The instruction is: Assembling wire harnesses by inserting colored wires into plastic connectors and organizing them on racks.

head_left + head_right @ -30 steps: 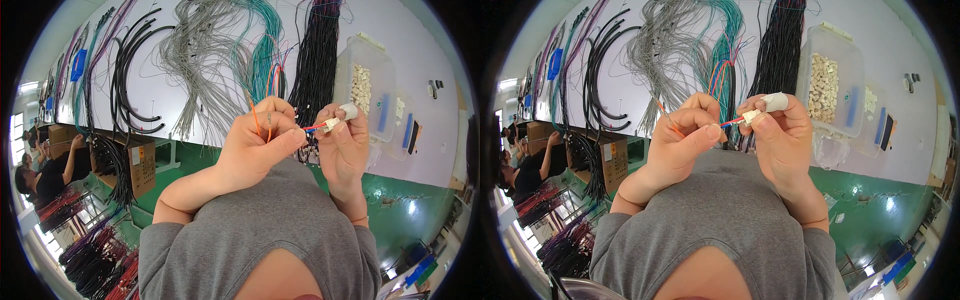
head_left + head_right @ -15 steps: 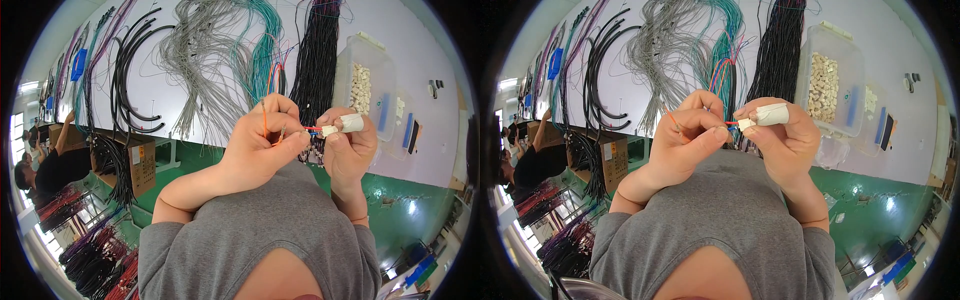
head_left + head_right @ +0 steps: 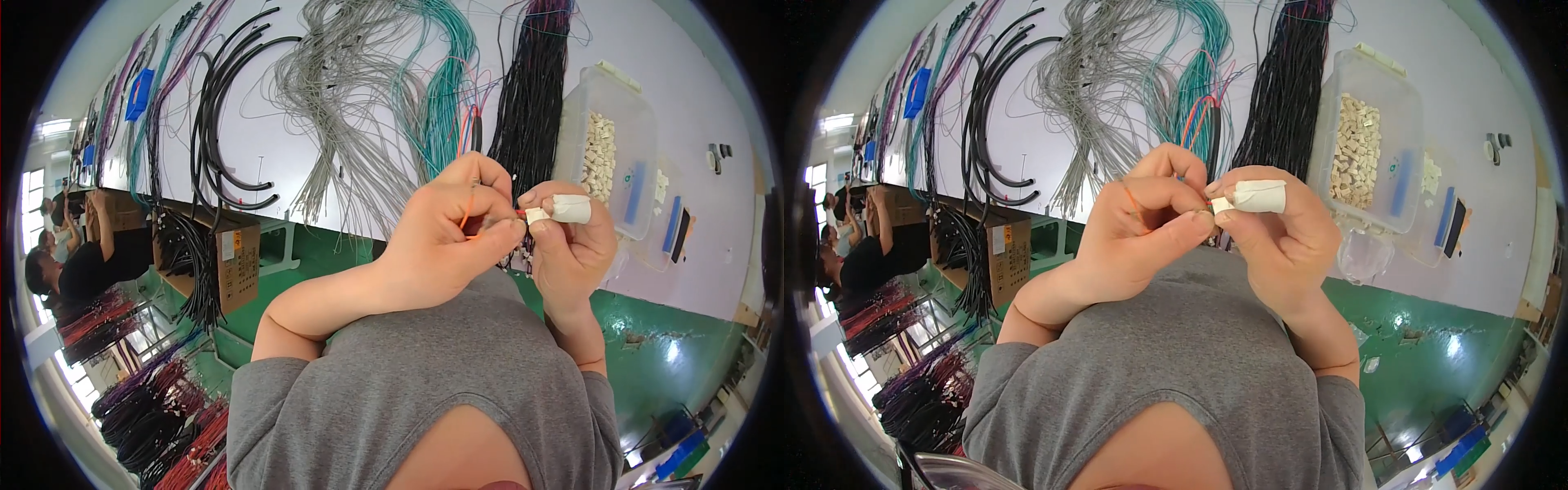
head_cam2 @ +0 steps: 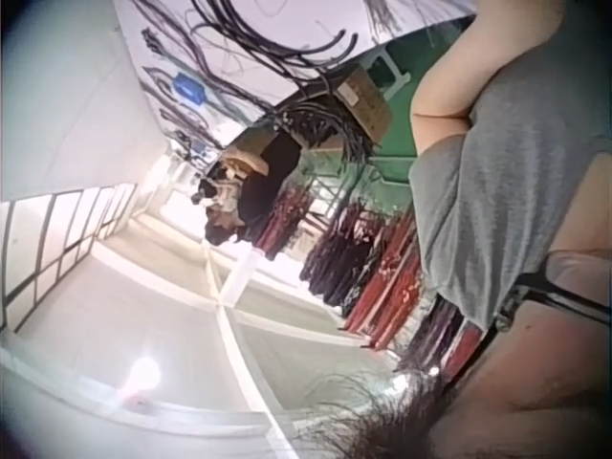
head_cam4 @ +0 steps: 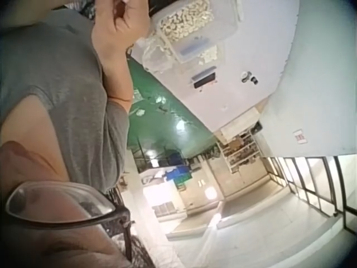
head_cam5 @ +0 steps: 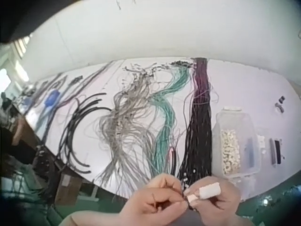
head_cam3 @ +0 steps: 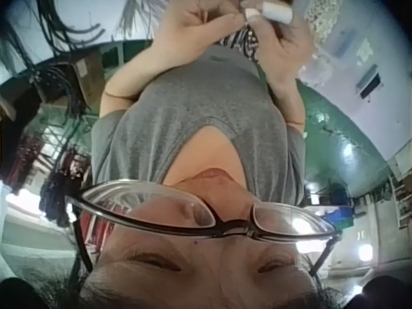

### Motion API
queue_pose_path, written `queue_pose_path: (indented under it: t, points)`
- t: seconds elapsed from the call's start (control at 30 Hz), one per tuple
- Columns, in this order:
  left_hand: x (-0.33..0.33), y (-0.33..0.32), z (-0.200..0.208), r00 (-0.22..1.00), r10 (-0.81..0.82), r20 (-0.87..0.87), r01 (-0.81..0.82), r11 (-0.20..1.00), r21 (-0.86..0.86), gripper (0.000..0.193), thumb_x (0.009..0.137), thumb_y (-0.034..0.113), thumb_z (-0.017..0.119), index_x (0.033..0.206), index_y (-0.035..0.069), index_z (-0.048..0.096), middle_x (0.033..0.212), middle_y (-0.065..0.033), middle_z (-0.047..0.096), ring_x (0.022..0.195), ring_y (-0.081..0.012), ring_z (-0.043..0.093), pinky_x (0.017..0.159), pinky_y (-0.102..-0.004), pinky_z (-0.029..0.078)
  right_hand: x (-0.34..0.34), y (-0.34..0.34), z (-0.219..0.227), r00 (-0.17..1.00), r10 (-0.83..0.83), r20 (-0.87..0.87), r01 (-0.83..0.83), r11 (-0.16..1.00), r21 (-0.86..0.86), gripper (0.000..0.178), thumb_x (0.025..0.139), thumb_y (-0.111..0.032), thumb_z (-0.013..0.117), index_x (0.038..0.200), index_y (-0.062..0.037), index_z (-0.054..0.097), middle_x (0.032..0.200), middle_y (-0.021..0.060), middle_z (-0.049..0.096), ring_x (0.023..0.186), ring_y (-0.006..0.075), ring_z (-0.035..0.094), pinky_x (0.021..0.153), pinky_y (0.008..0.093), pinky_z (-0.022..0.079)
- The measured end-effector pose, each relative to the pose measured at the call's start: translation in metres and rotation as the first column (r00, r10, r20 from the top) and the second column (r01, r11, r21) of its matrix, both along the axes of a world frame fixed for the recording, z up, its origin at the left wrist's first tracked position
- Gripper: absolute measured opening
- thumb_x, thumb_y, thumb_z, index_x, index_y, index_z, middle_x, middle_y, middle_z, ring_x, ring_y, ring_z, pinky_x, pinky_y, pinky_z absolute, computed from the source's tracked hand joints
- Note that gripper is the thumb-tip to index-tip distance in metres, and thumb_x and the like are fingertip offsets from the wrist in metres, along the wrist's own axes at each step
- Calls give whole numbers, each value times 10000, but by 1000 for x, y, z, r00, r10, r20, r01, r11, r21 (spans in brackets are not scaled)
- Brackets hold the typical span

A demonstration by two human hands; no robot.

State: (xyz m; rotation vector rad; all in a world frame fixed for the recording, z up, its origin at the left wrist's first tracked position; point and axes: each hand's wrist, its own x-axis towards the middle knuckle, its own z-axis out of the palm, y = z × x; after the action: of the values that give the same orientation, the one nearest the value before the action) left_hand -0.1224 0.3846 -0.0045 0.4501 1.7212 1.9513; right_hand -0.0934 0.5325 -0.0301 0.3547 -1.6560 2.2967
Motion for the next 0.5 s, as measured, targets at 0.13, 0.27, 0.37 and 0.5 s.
queue_pose_path:
  t: [0.13,0.27,0.37,0.5]
  points:
    - [-5,4,-4,999,-36,5,35,994,106,204,829,148,453,774,-10,570,865,-70,449,787,-111,437,690,-236,350,-8,3,6,977,61,205,-20,981,-193,182,733,61,496,904,3,471,822,113,535,711,134,520,609,238,436]
    - [-13,0,0,999,-22,37,13,975,221,324,889,246,327,980,-15,497,672,-67,529,731,-168,529,726,-277,397,-7,20,30,902,338,269,-199,878,-435,264,751,2,458,1014,19,445,610,13,442,512,55,374,453,169,283]
    - [-17,8,13,966,24,-257,-78,976,-203,207,842,179,418,925,-4,464,596,-88,532,579,-216,538,567,-307,406,-6,3,51,964,-8,265,-85,938,337,363,720,-14,556,1065,32,452,592,3,484,481,66,420,453,159,315]
    - [-22,11,19,864,-143,-482,-90,899,-428,184,742,91,537,880,6,450,619,-115,530,546,-200,490,478,-289,389,-12,-5,49,976,-201,-83,207,738,643,184,721,-101,616,870,0,583,675,54,563,570,80,501,512,175,382]
